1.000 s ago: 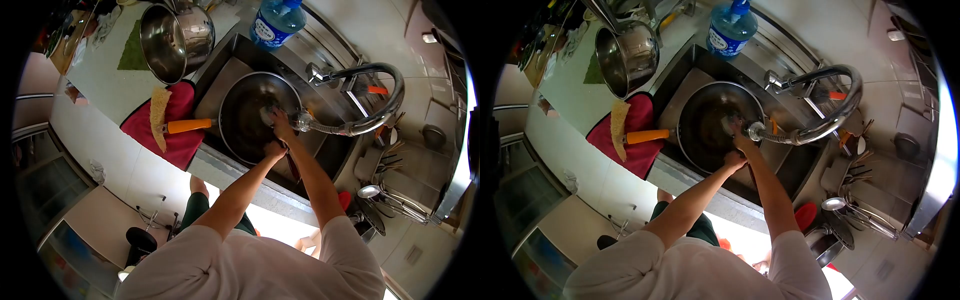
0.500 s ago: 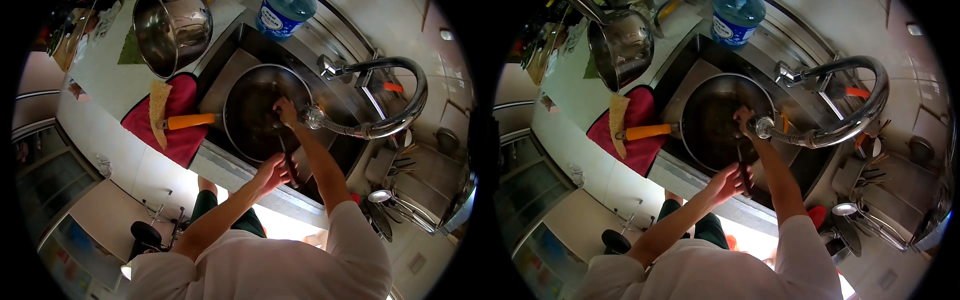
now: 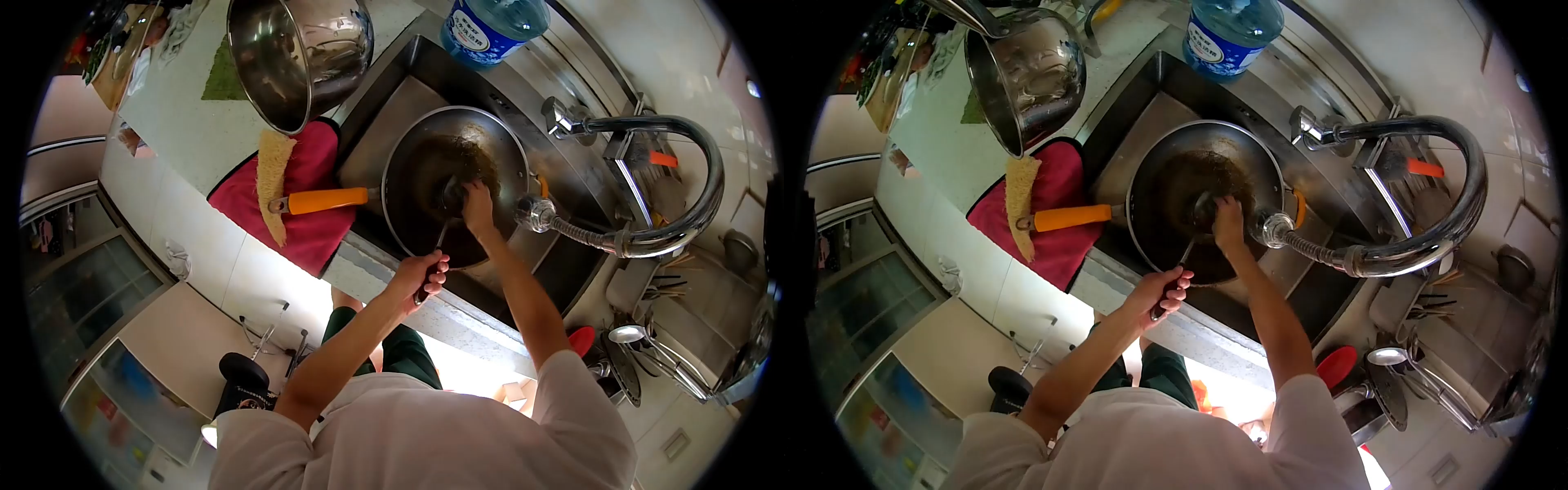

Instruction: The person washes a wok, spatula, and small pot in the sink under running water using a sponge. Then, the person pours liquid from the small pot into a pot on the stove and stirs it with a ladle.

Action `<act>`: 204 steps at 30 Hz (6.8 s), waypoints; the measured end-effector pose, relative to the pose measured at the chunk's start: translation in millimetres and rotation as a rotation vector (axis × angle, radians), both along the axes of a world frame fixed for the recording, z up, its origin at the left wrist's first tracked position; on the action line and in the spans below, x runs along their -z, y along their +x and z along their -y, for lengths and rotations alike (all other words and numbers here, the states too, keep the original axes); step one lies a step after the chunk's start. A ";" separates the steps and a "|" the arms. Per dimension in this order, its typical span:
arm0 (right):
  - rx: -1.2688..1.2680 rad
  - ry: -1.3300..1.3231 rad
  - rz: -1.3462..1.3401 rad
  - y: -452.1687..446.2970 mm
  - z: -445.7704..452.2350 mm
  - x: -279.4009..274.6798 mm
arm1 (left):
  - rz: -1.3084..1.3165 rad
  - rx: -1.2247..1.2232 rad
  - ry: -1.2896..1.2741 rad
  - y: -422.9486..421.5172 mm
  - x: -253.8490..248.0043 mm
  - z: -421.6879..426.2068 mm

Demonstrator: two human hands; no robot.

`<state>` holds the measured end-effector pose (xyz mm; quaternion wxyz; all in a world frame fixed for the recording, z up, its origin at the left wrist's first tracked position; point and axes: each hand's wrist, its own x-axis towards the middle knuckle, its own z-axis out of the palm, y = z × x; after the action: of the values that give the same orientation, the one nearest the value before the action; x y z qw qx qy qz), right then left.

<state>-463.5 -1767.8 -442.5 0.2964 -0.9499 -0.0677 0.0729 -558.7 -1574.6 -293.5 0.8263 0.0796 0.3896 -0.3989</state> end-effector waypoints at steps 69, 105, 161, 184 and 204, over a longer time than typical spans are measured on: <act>0.112 -0.002 0.322 21.9 -51.2 -2.0 | 1.481 1.371 1.410 46.5 -13.2 -56.0; 0.452 0.352 -0.275 29.1 -35.1 -7.6 | 1.685 1.294 1.850 59.3 -22.4 -113.9; 0.511 0.322 0.081 -23.2 -86.2 -91.1 | 1.400 1.063 1.681 -1.4 -28.4 -125.7; -0.086 -0.232 -0.398 -65.6 -2.9 10.0 | 1.786 0.755 2.149 76.8 -52.1 -141.0; -0.174 0.148 -0.339 -88.9 -39.7 -91.1 | 1.652 1.018 2.096 80.5 -11.9 -150.1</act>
<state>-552.4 -1728.2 -351.5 0.3653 -0.8902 -0.1037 0.2518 -478.2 -1424.5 -281.5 0.1419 0.9773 -0.1560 -0.0195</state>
